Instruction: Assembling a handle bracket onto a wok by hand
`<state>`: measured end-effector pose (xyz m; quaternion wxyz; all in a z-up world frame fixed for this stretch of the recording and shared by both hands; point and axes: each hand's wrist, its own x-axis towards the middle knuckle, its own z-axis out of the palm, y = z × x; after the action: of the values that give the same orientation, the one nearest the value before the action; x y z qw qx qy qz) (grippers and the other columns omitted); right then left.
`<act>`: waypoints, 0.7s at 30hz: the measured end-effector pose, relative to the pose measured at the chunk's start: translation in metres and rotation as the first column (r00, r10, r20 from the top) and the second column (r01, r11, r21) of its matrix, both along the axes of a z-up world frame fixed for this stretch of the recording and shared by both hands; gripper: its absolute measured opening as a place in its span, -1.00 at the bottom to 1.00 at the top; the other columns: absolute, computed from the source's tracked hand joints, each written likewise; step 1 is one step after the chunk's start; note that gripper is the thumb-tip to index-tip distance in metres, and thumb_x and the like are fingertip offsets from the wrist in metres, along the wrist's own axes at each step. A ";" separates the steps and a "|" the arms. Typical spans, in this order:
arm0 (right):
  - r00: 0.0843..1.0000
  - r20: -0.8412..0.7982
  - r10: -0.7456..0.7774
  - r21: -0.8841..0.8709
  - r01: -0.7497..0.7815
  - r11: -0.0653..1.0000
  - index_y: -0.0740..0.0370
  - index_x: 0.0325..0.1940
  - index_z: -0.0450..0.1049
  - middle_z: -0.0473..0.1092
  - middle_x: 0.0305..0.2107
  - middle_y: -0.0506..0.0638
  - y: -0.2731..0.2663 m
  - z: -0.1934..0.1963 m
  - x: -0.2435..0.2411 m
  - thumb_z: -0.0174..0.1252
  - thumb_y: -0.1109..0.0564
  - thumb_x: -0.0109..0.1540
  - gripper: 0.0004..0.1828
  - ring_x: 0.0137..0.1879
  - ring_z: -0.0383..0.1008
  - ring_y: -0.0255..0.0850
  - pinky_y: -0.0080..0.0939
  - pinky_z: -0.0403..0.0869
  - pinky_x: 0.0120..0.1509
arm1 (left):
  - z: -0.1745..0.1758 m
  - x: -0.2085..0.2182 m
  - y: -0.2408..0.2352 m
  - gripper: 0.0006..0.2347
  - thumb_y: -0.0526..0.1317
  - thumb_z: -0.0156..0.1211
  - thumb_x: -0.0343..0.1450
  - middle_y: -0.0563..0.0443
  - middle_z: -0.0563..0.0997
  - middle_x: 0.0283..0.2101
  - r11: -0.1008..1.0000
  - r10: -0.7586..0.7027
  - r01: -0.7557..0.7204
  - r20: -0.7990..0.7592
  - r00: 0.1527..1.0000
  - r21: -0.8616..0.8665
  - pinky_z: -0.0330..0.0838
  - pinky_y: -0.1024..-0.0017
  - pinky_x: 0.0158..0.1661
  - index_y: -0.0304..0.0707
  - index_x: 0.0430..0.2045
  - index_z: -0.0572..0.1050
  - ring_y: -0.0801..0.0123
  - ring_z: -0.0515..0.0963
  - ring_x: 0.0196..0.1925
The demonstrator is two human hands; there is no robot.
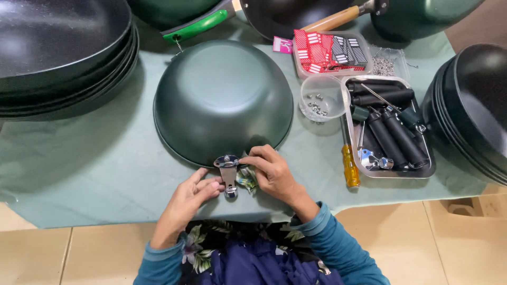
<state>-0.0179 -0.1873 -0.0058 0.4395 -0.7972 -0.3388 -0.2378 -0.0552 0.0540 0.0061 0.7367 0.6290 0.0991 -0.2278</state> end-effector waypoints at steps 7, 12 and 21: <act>0.977 -0.190 -0.101 -0.124 0.079 0.989 0.18 0.09 0.55 0.39 -0.01 0.08 -0.047 0.031 -0.001 -0.01 0.44 0.24 -0.58 0.06 0.49 -0.10 -0.18 0.44 0.18 | 0.087 0.007 0.007 -0.74 -0.06 0.19 0.41 0.29 0.78 -0.21 0.757 -0.153 0.032 0.130 0.980 0.653 0.39 0.56 -0.14 0.03 -0.11 0.73 0.58 0.50 -0.32; 0.898 -0.144 -0.416 -0.145 0.396 0.907 0.15 -0.09 0.69 0.52 -0.24 0.16 -0.116 0.077 0.019 0.12 0.45 0.24 -0.66 -0.20 0.57 0.01 -0.08 0.54 -0.07 | 0.106 0.054 -0.046 -0.84 -0.17 0.21 0.46 0.04 0.78 -0.27 0.870 -0.345 -0.019 0.635 0.691 0.493 0.62 0.35 -0.21 0.00 -0.17 0.70 0.25 0.76 -0.26; 0.794 0.027 -0.607 -0.558 0.516 0.649 0.08 -0.16 0.66 0.51 -0.21 0.12 -0.217 0.035 0.109 0.27 0.15 0.25 -0.89 -0.01 0.50 0.15 0.16 0.50 0.02 | 0.023 0.184 -0.236 -0.90 -0.24 0.33 0.34 -0.01 0.55 -0.04 0.608 -0.658 -0.390 0.714 0.239 0.691 0.42 0.14 0.06 0.10 -0.36 0.68 0.08 0.50 0.13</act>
<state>0.0916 -0.4044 0.0294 0.1273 -0.9690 -0.0900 -0.1917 0.1283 -0.1822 0.0289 0.2513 0.8804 -0.3488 0.2004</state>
